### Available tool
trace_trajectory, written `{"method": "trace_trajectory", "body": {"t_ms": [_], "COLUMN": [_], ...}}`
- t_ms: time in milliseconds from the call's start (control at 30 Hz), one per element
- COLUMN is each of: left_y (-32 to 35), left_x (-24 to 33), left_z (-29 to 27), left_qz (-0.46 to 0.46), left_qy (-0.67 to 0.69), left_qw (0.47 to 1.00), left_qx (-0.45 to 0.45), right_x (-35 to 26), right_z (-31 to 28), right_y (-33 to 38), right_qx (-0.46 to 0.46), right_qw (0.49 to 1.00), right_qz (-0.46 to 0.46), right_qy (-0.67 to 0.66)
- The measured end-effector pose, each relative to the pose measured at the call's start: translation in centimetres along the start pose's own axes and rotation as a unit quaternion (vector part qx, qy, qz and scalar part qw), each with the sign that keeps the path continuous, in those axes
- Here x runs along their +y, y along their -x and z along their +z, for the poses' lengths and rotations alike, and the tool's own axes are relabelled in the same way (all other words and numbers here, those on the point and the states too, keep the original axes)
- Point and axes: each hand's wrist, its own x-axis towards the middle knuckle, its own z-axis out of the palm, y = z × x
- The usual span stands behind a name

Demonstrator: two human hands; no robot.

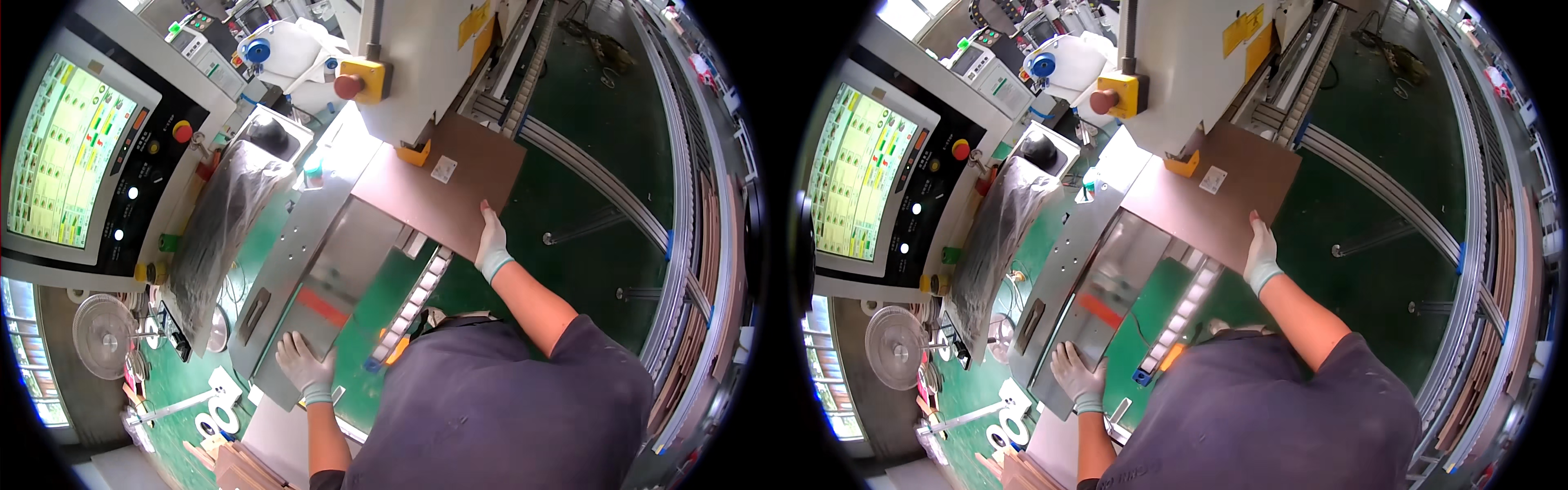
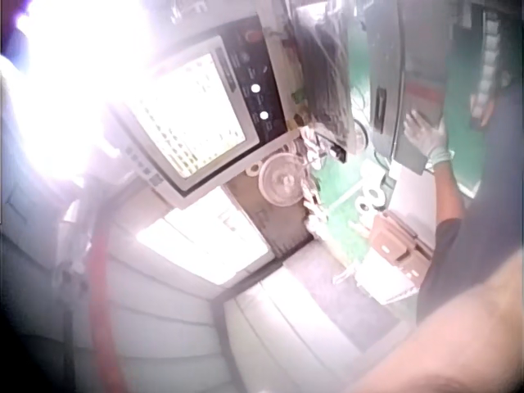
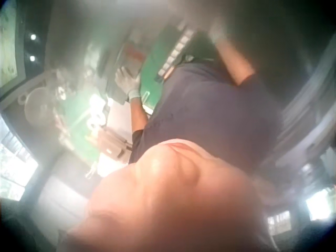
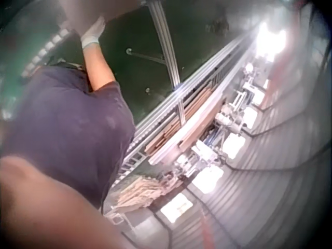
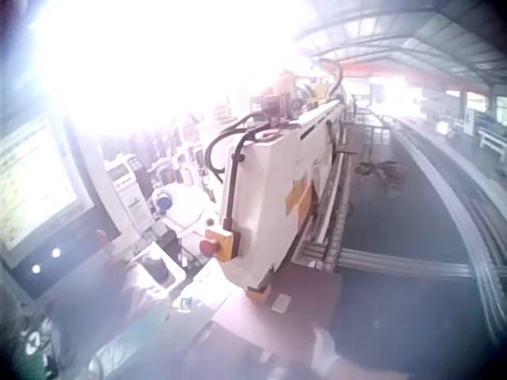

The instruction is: The person takes wood panels from a stack, places them into an automated machine, and then puts them back onto the stack.

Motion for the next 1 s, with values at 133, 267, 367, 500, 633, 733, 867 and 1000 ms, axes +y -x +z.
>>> {"method": "trace_trajectory", "body": {"t_ms": [133, 267, 367, 500, 633, 733, 867, 1000], "left_y": [0.1, -0.4, 0.2, 0.7, 3.3, 5.8, 11.6, 20.5], "left_x": [-0.5, -0.4, 0.0, 0.9, 0.2, 0.3, -4.4, -13.8], "left_z": [0.3, 0.8, 0.0, 0.8, 1.7, -0.9, -1.0, 4.2], "left_qz": [0.008, 0.025, 0.000, -0.022, -0.043, -0.004, -0.002, -0.213], "left_qy": [-0.005, -0.013, 0.019, 0.045, 0.075, 0.110, 0.121, 0.208], "left_qw": [1.000, 0.999, 1.000, 0.999, 0.996, 0.994, 0.992, 0.949], "left_qx": [0.012, 0.024, 0.014, 0.012, 0.020, -0.002, 0.028, 0.099], "right_x": [-3.3, -3.3, -1.3, -0.3, 3.7, 7.7, 10.7, 14.4], "right_z": [1.3, -1.2, 1.8, 2.2, 2.7, 2.2, 5.1, 4.3], "right_y": [-2.0, -8.7, -6.7, -0.4, 11.2, 16.3, 23.6, 24.8], "right_qx": [0.001, 0.100, 0.047, 0.109, -0.183, -0.474, -0.534, -0.478], "right_qw": [0.996, 0.961, 0.947, 0.881, 0.682, 0.478, 0.333, 0.293], "right_qz": [-0.032, -0.257, -0.311, -0.356, -0.539, -0.476, -0.424, -0.505], "right_qy": [-0.078, 0.033, 0.068, 0.292, 0.458, 0.566, 0.651, 0.656]}}
